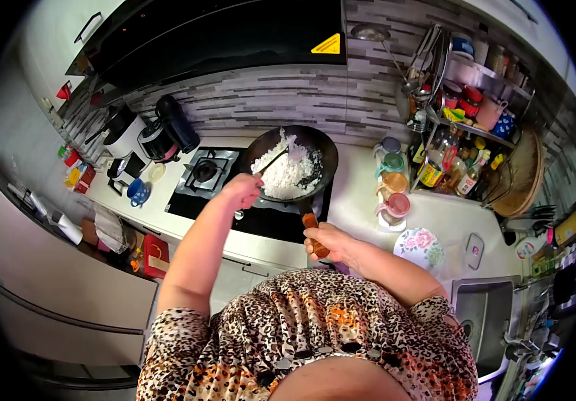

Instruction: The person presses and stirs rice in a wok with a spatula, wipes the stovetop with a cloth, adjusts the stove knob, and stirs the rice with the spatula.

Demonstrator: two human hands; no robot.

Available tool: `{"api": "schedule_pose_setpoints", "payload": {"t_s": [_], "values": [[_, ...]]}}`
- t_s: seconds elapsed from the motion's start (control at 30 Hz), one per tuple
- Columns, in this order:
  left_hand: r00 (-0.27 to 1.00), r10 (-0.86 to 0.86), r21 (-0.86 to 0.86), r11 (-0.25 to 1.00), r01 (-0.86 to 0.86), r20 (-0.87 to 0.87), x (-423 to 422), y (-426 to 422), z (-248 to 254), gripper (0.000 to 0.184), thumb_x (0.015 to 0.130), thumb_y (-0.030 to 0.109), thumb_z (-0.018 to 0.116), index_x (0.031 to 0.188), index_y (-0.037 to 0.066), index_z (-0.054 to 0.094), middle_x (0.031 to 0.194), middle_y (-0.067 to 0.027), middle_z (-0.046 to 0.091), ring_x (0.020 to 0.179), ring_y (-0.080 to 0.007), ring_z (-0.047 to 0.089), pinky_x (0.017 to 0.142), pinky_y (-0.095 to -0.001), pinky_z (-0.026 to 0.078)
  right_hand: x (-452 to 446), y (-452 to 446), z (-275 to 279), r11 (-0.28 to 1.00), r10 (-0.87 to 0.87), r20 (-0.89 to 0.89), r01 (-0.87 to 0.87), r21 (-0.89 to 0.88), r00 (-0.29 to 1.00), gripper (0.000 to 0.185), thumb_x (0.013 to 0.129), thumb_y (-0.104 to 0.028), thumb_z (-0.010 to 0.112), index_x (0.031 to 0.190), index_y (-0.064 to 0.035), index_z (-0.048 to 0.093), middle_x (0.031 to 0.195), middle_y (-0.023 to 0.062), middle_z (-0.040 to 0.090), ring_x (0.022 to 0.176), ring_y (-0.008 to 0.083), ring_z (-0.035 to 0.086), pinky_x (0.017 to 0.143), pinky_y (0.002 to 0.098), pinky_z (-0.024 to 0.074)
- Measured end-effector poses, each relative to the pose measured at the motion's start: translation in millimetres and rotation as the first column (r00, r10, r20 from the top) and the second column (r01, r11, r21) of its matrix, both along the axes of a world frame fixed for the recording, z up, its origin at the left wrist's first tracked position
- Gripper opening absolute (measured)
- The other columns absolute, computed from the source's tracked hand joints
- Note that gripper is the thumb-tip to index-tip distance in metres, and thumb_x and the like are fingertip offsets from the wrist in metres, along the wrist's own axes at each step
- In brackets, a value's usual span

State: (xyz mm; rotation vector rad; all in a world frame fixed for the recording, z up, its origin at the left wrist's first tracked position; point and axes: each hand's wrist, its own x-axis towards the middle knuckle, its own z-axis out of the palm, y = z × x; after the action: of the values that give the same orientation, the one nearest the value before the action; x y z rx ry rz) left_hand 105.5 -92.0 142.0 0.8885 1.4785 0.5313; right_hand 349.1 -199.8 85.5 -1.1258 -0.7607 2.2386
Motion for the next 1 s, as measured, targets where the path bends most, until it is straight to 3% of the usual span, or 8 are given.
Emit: {"api": "schedule_pose_setpoints", "payload": {"t_s": [0.07,0.1,0.2,0.23,0.33,0.53,0.73,1.0], "values": [[0.981,-0.053,0.02,0.998,0.058,-0.184,-11,-18,28,0.032,0.097,0.038,0.039,0.105,0.009,0.05,0.054,0.0033,0.034,0.036,-0.0069,0.023,0.034,-0.0256,0.015,0,2,-3,1.0,0.003,-0.007,-0.003,-0.023,1.0,0.014,0.09,-0.012,0.05,0.089,-0.0005,0.042,0.069,0.0099,0.051,0.053,0.0198,0.05,0.043,0.0329,0.0431],[0.874,-0.153,0.074,0.975,0.209,-0.461,-15,-21,40,0.034,0.095,0.037,0.042,0.101,0.006,0.056,0.061,-0.0031,0.047,0.042,-0.0144,0.038,0.04,-0.0308,0.029,0,4,-5,1.0,0.008,-0.009,-0.008,-0.014,1.0,0.014,0.09,-0.012,0.05,0.089,-0.0003,0.043,0.069,0.0101,0.051,0.053,0.0202,0.05,0.043,0.0332,0.0434],[0.229,-0.213,0.017,0.697,0.717,-0.95,-25,-20,71,0.038,0.09,0.036,0.048,0.093,0.003,0.068,0.092,-0.0171,0.066,0.08,-0.0327,0.064,0.073,-0.0407,0.05,0,4,-5,0.998,0.05,0.005,-0.05,0.024,0.999,0.015,0.09,-0.013,0.049,0.088,0.0004,0.043,0.068,0.0108,0.051,0.053,0.0203,0.05,0.044,0.0336,0.0445],[0.044,-0.282,-0.165,0.673,0.721,-0.958,-16,-19,89,0.039,0.087,0.037,0.05,0.096,0.003,0.068,0.102,-0.0187,0.064,0.098,-0.0355,0.06,0.087,-0.04,0.047,0,3,-3,0.999,0.036,0.018,-0.036,0.021,0.999,0.015,0.091,-0.013,0.049,0.088,0.0006,0.043,0.068,0.011,0.051,0.053,0.0201,0.05,0.044,0.0336,0.0446],[-0.231,-0.31,-0.368,0.521,0.77,-0.922,-14,5,118,0.037,0.086,0.039,0.052,0.092,0.006,0.068,0.093,-0.0179,0.065,0.086,-0.0338,0.062,0.076,-0.0411,0.049,1,1,0,1.0,0.031,0.02,-0.031,0.003,0.999,0.015,0.091,-0.013,0.048,0.09,0.0007,0.042,0.069,0.0106,0.05,0.055,0.0192,0.05,0.044,0.0333,0.0444],[-0.541,-0.464,-0.713,0.459,0.531,-0.702,47,34,183,0.044,0.077,0.047,0.062,0.082,0.005,0.07,0.081,-0.0127,0.067,0.075,-0.0271,0.062,0.069,-0.0418,0.049,1,-2,6,1.0,0.005,0.039,-0.005,-0.009,0.999,0.016,0.091,-0.014,0.049,0.092,-0.0001,0.041,0.07,0.0088,0.049,0.058,0.0183,0.05,0.044,0.0331,0.0438],[-0.38,-0.232,-0.445,0.424,0.789,-0.895,28,23,102,0.037,0.08,0.041,0.063,0.088,0.005,0.07,0.087,-0.0123,0.068,0.085,-0.0289,0.065,0.074,-0.0395,0.051,4,-3,8,0.999,0.05,0.004,-0.05,0.009,0.999,0.017,0.091,-0.014,0.049,0.093,-0.0021,0.037,0.075,0.0083,0.048,0.06,0.0175,0.05,0.045,0.0326,0.0441],[-0.123,-0.15,-0.192,0.657,0.729,-0.981,21,-7,-5,0.034,0.088,0.038,0.055,0.092,0.007,0.07,0.093,-0.0113,0.068,0.09,-0.0261,0.066,0.077,-0.0355,0.052,8,-2,14,0.995,0.088,0.099,-0.091,0.027,0.991,0.015,0.088,-0.01,0.049,0.092,-0.003,0.037,0.076,0.0074,0.047,0.061,0.0163,0.05,0.044,0.0315,0.0431]]}}
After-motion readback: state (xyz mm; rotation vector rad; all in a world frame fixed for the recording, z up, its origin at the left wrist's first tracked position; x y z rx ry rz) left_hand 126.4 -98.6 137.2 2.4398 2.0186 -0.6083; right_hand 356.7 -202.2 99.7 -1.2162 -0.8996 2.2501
